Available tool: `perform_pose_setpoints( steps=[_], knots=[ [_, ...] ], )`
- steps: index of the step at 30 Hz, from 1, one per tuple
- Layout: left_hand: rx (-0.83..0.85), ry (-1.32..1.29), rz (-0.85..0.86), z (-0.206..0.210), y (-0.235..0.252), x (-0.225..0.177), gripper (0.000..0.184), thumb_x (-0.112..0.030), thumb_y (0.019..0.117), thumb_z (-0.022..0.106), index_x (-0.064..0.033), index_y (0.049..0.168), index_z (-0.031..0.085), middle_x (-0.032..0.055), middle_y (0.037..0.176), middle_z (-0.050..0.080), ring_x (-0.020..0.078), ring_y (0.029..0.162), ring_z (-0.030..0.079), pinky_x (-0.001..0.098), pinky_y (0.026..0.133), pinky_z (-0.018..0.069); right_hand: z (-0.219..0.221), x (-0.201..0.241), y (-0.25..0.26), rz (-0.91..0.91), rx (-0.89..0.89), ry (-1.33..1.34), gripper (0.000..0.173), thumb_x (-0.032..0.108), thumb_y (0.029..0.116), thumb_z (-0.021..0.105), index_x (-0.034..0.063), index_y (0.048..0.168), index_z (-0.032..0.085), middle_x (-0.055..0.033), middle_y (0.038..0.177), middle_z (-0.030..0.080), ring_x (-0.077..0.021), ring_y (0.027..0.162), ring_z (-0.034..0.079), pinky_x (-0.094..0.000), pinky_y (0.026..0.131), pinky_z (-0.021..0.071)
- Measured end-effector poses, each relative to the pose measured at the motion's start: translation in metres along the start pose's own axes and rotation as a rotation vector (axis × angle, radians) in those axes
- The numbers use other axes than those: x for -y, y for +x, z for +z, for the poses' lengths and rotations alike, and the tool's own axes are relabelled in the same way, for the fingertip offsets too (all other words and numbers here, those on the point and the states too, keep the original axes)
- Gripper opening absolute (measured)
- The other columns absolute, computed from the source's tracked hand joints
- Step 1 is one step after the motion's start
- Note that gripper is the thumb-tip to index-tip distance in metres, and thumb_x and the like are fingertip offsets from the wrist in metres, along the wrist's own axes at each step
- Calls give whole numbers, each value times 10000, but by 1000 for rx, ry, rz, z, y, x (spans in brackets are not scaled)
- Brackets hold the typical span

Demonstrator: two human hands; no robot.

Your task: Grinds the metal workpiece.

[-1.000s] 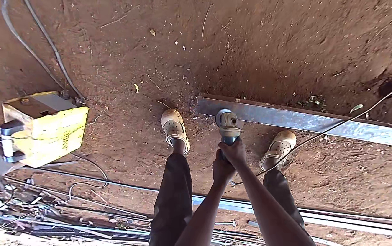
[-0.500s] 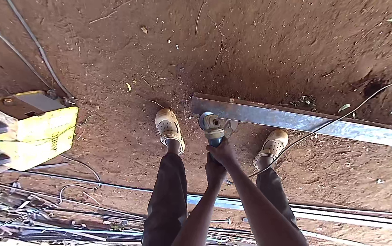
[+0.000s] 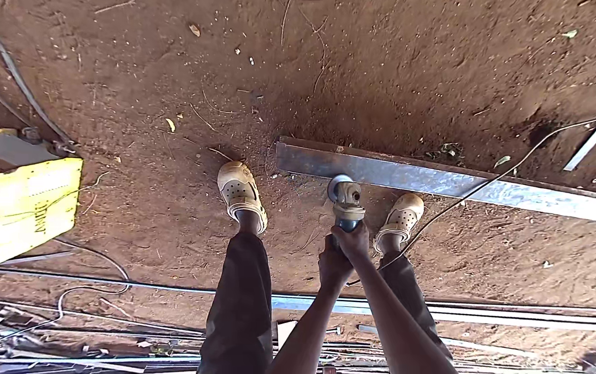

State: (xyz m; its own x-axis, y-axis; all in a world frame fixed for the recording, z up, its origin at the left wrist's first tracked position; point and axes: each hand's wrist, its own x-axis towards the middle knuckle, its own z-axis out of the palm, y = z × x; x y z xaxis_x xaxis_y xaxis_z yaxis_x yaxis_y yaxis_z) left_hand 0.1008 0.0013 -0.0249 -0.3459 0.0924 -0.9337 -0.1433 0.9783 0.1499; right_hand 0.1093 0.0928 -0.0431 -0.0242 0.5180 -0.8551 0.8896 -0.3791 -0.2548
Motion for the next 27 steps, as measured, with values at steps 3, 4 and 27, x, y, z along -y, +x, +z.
perform_pose_setpoints(
  steps=[3,4,27],
  knots=[
    [-13,-3,-3,-1,2,0,692,-436,774,814,-242,1360,502,111,820,679,318,746,684,566,626,554,2,-3,5,-17,25,37,589,403,682,812,69,1134,639,-109,930,695,-269,866,689,-557,769,562],
    [-36,-39,-9,1,0,2,688,-424,775,814,-234,1357,499,113,813,671,318,732,675,563,610,547,1,0,5,-27,68,26,579,396,685,817,66,1126,638,-109,921,696,-268,855,692,-553,763,564],
    [69,160,1138,-85,-118,-24,442,-319,913,806,-237,1335,705,84,1452,612,164,1222,668,328,1001,596,-149,-3,-28,-74,762,1368,464,404,837,719,120,1184,602,-111,1004,710,-230,839,716,-414,746,612]
  ],
)
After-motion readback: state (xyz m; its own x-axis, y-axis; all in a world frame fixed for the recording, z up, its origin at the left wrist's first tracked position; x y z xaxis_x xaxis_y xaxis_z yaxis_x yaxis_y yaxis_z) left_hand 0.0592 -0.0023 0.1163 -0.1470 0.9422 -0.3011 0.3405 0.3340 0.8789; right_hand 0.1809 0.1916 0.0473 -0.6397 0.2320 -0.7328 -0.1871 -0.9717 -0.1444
